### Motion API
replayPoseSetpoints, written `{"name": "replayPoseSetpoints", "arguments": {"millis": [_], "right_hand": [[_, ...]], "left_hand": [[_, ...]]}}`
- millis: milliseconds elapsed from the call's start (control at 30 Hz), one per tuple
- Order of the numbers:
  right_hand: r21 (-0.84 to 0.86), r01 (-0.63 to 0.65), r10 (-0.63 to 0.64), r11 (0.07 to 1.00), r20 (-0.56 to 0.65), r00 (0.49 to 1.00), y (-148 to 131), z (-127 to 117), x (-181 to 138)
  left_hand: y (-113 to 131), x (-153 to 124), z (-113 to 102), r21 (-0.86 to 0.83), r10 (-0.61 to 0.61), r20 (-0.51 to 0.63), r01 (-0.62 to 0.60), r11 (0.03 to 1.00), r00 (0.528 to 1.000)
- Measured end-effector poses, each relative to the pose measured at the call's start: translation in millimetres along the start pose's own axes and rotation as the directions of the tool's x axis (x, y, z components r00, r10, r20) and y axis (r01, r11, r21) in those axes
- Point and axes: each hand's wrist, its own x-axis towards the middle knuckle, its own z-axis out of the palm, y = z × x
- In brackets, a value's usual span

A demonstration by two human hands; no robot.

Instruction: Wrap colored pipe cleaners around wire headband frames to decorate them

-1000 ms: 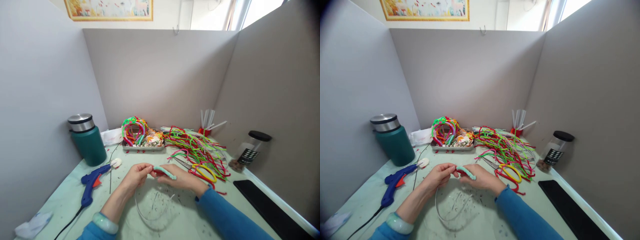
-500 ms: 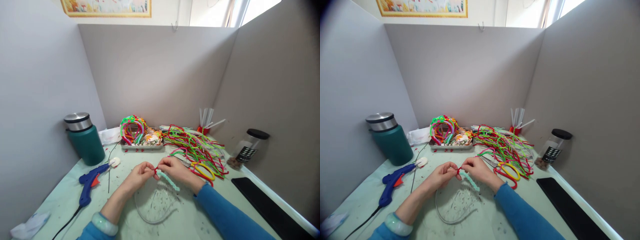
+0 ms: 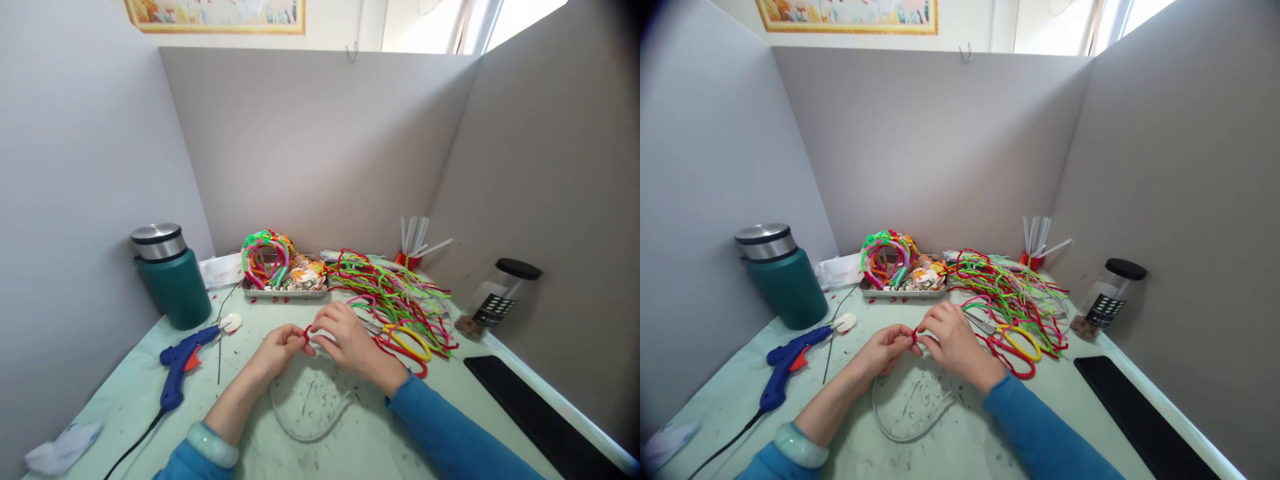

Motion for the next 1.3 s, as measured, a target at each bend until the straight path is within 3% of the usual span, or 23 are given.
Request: {"name": "replayPoseSetpoints", "arguments": {"millis": [167, 567, 900, 1167, 1300], "right_hand": [[-0.055, -0.069, 0.071, 0.996, 0.048, 0.996, -6.3, 11.6, -5.4], [0.02, -0.248, 0.247, 0.969, 0.028, 0.969, -12.3, 22.1, -5.6], [0.127, -0.315, 0.3, 0.941, 0.121, 0.946, -2.8, 16.7, -6.3], [0.16, -0.291, 0.278, 0.943, 0.099, 0.955, -0.3, 18.7, -5.8], [0.184, -0.298, 0.288, 0.937, 0.078, 0.954, -1.5, 21.3, -6.8]], "left_hand": [[-2.4, 1.4, 1.8, -0.023, 0.042, 0.002, -0.042, 0.999, 0.999], [-0.7, 1.5, 8.3, 0.011, 0.098, -0.047, -0.097, 0.995, 0.994], [-3.7, 6.1, -2.6, -0.016, 0.064, -0.089, -0.066, 0.998, 0.994], [-3.4, 4.2, 0.4, 0.032, -0.006, -0.102, 0.009, 0.999, 0.995], [-4.0, 5.1, 1.5, 0.043, 0.046, -0.113, -0.041, 0.998, 0.992]]}}
